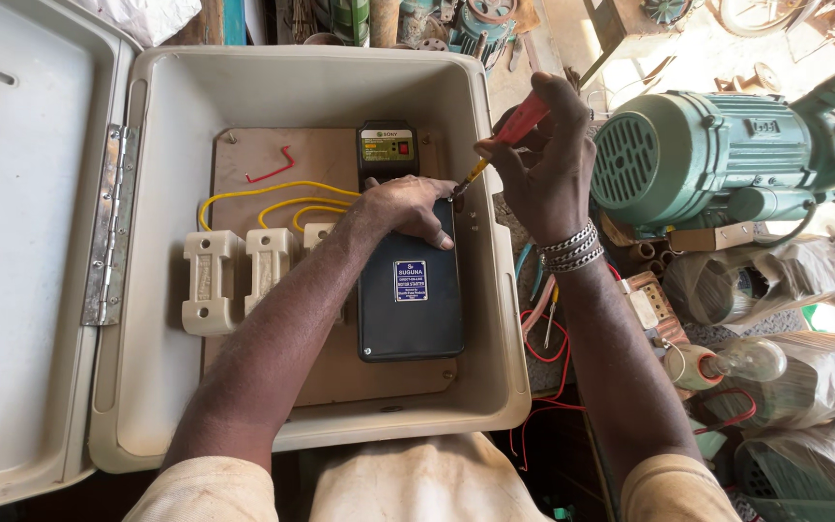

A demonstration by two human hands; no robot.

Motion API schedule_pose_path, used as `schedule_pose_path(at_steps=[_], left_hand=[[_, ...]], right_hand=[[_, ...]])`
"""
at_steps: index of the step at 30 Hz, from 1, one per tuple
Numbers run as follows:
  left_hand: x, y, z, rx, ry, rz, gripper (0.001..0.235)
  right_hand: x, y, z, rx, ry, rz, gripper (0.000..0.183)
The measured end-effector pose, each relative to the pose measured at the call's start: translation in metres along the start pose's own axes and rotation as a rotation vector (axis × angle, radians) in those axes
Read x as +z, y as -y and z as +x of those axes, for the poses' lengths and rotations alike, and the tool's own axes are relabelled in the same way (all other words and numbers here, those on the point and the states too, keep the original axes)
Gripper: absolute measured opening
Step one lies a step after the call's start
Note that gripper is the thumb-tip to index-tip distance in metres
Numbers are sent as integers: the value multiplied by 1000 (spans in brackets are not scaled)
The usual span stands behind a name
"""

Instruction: The person connects colored wires to terminals inside a motor starter and a solar charge controller mounted in a plastic enclosure. They use a screwdriver to tighten connections, then place the cover over the starter and close the enclosure lid.

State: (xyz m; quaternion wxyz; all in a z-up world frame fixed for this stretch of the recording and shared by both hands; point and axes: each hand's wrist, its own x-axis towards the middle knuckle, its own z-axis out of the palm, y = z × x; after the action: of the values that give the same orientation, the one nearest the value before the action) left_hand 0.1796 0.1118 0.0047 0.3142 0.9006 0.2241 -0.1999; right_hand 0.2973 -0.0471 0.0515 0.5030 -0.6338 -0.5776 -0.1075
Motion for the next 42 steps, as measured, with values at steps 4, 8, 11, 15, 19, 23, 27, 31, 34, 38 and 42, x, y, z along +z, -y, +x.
schedule_pose_path(at_steps=[4, 8, 11, 15, 19, 23, 27, 31, 34, 38, 42], left_hand=[[1, -1, 2, -47, 15, 14, 105], [5, 3, 7, -11, 18, -16, 107], [6, 5, 10, 6, 23, -27, 107], [4, 4, 9, -2, 20, -4, 106], [4, 5, 9, 17, 9, 13, 107], [4, 6, 11, 49, 4, 4, 106], [5, 7, 12, 71, 10, -27, 105], [5, 5, 10, 12, 20, -17, 105], [5, 4, 10, -1, 16, 0, 108], [6, 6, 12, 39, 6, -12, 111], [5, 7, 11, 14, 7, 5, 111]], right_hand=[[-3, 0, -1, -24, 28, 10, 75], [-3, 1, -1, -41, 33, 27, 78], [-2, 1, -1, -26, 37, 35, 74], [0, -1, -1, -36, 35, 30, 77], [0, -3, -2, -36, 40, 34, 76], [-1, -2, 0, -56, 46, 25, 76], [-2, -1, 0, -113, 93, 93, 76], [-3, -3, 2, -176, 182, 232, 74], [-1, -5, 3, -206, 183, 204, 77], [0, 0, 8, -182, 51, -143, 89], [-8, 15, 11, -172, 31, -181, 85]])
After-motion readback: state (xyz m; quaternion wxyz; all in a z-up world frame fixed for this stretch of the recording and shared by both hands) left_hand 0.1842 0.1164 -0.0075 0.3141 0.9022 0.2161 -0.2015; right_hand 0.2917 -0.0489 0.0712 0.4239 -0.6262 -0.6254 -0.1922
